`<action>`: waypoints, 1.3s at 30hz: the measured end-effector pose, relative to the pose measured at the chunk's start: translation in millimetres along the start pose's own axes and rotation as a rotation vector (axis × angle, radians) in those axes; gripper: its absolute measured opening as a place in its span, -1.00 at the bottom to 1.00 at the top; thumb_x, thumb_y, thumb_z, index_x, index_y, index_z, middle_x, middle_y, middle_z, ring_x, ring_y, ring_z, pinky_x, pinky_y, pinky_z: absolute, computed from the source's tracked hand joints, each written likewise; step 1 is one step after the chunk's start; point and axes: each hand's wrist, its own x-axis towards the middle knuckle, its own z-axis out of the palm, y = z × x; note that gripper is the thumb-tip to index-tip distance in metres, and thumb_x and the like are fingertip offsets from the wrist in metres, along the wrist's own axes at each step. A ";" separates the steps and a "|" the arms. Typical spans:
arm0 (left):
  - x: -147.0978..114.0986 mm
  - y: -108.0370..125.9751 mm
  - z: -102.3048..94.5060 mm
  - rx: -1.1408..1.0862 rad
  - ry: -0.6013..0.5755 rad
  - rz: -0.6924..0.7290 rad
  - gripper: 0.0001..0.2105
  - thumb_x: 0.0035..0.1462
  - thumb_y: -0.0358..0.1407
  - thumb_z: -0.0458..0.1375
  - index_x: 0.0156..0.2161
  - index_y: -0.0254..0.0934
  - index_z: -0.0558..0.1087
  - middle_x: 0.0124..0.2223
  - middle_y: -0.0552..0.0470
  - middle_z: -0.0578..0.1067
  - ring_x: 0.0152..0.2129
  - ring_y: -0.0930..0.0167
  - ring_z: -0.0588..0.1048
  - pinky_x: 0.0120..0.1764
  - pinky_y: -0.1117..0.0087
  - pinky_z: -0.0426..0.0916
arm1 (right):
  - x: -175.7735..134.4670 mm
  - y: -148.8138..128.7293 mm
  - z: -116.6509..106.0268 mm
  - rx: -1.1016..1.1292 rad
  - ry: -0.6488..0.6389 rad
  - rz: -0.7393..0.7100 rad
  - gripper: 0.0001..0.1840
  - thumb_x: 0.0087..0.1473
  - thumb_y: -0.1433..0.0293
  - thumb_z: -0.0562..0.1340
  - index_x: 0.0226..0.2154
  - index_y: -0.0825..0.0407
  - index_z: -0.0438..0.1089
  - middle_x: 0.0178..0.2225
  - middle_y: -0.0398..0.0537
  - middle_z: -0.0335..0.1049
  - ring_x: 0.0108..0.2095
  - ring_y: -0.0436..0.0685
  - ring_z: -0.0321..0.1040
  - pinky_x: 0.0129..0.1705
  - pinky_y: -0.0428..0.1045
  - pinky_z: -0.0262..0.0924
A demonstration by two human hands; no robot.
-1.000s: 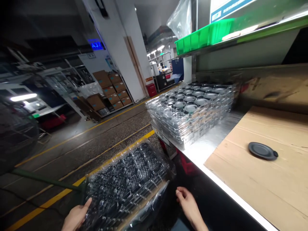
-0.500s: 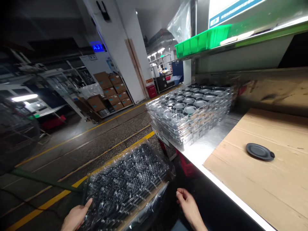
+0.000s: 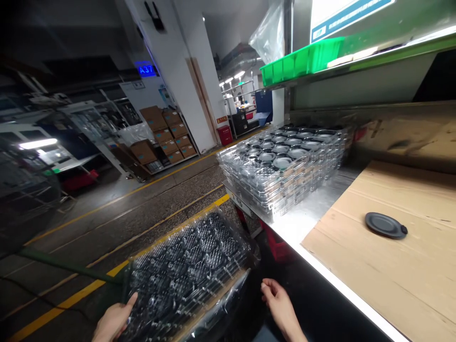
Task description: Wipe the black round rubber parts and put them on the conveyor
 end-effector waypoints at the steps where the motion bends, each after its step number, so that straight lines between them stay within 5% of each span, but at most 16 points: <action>1: 1.7 1.3 0.7 -0.009 -0.025 -0.015 -0.53 -0.08 0.19 -0.04 -0.69 -0.15 0.19 -0.70 -0.10 0.40 -0.65 0.13 0.47 -0.45 0.19 0.35 | 0.1 0.2 -0.1 0.003 -0.001 -0.005 -0.36 -0.03 -0.07 0.21 -0.09 0.09 0.38 -0.32 -0.02 0.41 -0.41 0.10 0.34 -0.41 -0.06 0.20; 5: 12.3 -11.6 1.5 -0.015 -0.144 -0.066 -0.52 -0.06 0.17 -0.04 -0.70 -0.17 0.23 -0.64 -0.13 0.45 -0.62 0.16 0.49 -0.44 0.23 0.36 | 0.9 1.3 0.1 0.019 0.002 -0.025 -0.39 -0.03 -0.05 0.22 -0.11 0.08 0.39 -0.34 -0.02 0.41 -0.42 0.11 0.33 -0.41 -0.05 0.20; 12: 8.8 -45.0 -9.0 -0.006 -0.090 -0.108 -0.45 -0.07 0.25 -0.12 -0.71 -0.17 0.21 -0.62 -0.14 0.47 -0.61 0.17 0.50 -0.46 0.26 0.35 | 0.1 2.6 0.0 0.021 0.001 -0.019 -0.38 -0.03 -0.05 0.22 -0.08 0.08 0.39 -0.30 0.00 0.43 -0.40 0.12 0.35 -0.40 -0.04 0.22; 25: 2.0 -0.2 -3.2 -0.025 -0.119 -0.068 -0.57 -0.12 0.14 -0.01 -0.69 -0.16 0.20 -0.64 -0.15 0.44 -0.60 0.12 0.49 -0.46 0.21 0.36 | -3.7 -3.1 1.1 0.009 0.022 -0.035 -0.40 -0.03 -0.04 0.22 -0.12 0.08 0.40 -0.32 -0.01 0.42 -0.42 0.10 0.34 -0.43 -0.05 0.20; 34: -3.2 0.9 -0.9 -0.038 -0.138 -0.064 -0.58 -0.09 0.13 0.02 -0.66 -0.18 0.28 -0.60 -0.18 0.47 -0.52 0.06 0.53 -0.36 0.15 0.38 | -3.7 -1.3 0.5 0.027 0.018 -0.039 -0.39 -0.04 -0.04 0.22 -0.11 0.09 0.38 -0.33 0.00 0.42 -0.42 0.13 0.34 -0.42 -0.03 0.20; 39: 7.4 -0.9 2.3 0.016 -0.076 -0.029 -0.56 -0.16 0.15 0.09 -0.54 -0.25 0.39 -0.39 -0.33 0.54 -0.31 -0.08 0.53 -0.24 0.07 0.38 | -3.5 0.5 -0.8 0.005 0.004 -0.037 -0.39 -0.01 -0.05 0.21 -0.09 0.08 0.38 -0.31 0.00 0.42 -0.40 0.12 0.35 -0.41 -0.04 0.20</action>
